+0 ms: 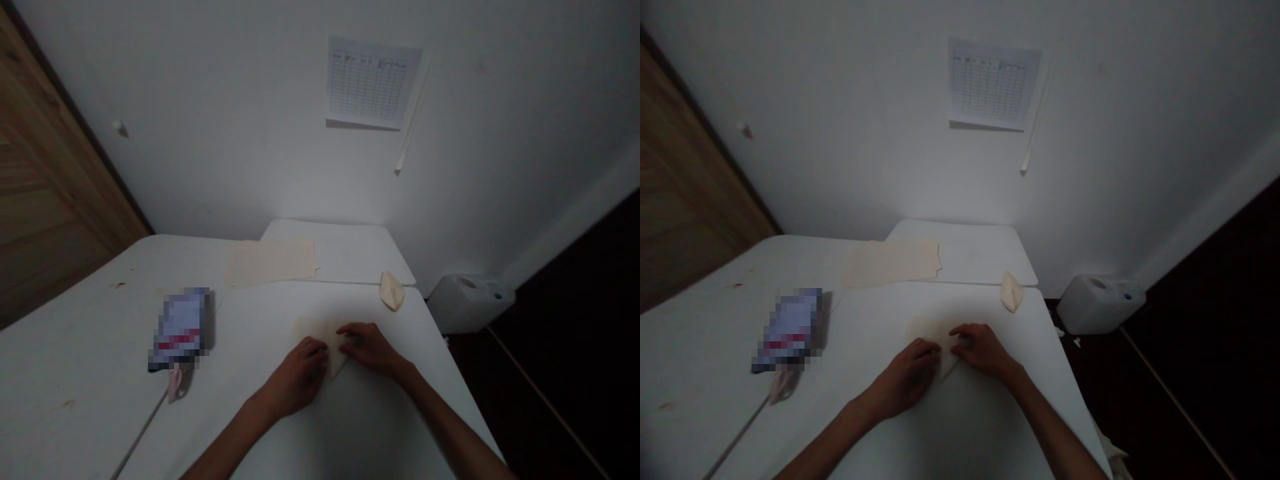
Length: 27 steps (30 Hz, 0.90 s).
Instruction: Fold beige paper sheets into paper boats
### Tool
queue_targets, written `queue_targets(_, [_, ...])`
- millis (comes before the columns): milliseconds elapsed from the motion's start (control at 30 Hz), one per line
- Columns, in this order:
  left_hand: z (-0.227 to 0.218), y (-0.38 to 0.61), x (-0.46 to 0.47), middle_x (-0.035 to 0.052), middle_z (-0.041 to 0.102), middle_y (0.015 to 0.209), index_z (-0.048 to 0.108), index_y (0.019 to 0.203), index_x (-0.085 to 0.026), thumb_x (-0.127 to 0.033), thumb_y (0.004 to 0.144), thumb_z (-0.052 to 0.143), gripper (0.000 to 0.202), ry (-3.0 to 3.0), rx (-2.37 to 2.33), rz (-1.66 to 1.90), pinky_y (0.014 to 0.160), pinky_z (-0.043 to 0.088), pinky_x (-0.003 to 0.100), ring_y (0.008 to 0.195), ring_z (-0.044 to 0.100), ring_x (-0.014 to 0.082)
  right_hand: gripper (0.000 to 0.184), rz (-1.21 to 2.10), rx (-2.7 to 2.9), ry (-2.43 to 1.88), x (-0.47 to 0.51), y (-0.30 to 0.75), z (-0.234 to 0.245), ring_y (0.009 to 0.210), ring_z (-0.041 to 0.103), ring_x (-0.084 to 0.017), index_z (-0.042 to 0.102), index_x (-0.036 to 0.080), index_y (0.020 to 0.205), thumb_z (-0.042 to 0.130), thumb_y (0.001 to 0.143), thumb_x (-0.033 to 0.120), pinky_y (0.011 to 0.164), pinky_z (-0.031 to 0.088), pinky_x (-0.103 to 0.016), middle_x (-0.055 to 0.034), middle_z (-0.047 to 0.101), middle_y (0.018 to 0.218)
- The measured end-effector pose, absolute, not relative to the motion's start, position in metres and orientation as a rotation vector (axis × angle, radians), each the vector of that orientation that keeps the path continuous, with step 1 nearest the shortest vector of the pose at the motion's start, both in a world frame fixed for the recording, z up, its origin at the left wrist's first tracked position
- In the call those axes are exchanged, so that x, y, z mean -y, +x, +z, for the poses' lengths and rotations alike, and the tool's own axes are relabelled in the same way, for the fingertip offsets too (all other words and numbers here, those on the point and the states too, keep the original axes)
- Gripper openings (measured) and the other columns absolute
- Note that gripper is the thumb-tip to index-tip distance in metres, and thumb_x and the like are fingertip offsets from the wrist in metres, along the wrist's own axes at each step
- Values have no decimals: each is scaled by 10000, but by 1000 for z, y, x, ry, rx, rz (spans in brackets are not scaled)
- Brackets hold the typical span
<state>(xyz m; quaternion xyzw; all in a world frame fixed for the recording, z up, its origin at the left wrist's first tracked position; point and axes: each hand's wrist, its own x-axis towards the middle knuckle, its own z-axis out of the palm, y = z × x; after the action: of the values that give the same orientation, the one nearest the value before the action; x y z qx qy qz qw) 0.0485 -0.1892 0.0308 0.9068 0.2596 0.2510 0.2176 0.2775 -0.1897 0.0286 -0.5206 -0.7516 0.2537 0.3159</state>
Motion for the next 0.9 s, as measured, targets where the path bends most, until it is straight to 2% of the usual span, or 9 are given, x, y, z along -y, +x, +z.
queue_targets(367, [35,47,192,79,602,1002,601,959,-200,-146,919,435,178,2497,-712,706,850,494,372,964,549,214,391,658,1903,-1356,185,272,17,891,664,-200,648,256,1128,714,746,206,835,506,-344,-28,708,972])
queue_targets(567, [22,45,189,97,571,1158,579,1059,-199,-176,893,519,178,2482,-792,747,917,497,365,1064,556,215,403,624,1887,-1369,184,271,7,878,660,-195,646,244,1128,705,734,189,840,500,-349,-30,703,966])
queue_targets(700, [20,44,189,104,553,1228,615,1015,-206,-165,918,477,173,2536,-770,730,915,498,373,1089,551,219,397,596,1900,-1363,186,268,7,891,655,-189,637,239,1136,695,747,179,856,486,-346,-34,697,991])
queue_targets(900, [23,45,189,97,557,1234,657,932,-203,-165,903,513,151,2582,-762,693,852,515,381,1003,553,214,404,570,1892,-1388,186,266,9,882,646,-184,639,238,1126,702,734,166,865,476,-346,-25,691,955])
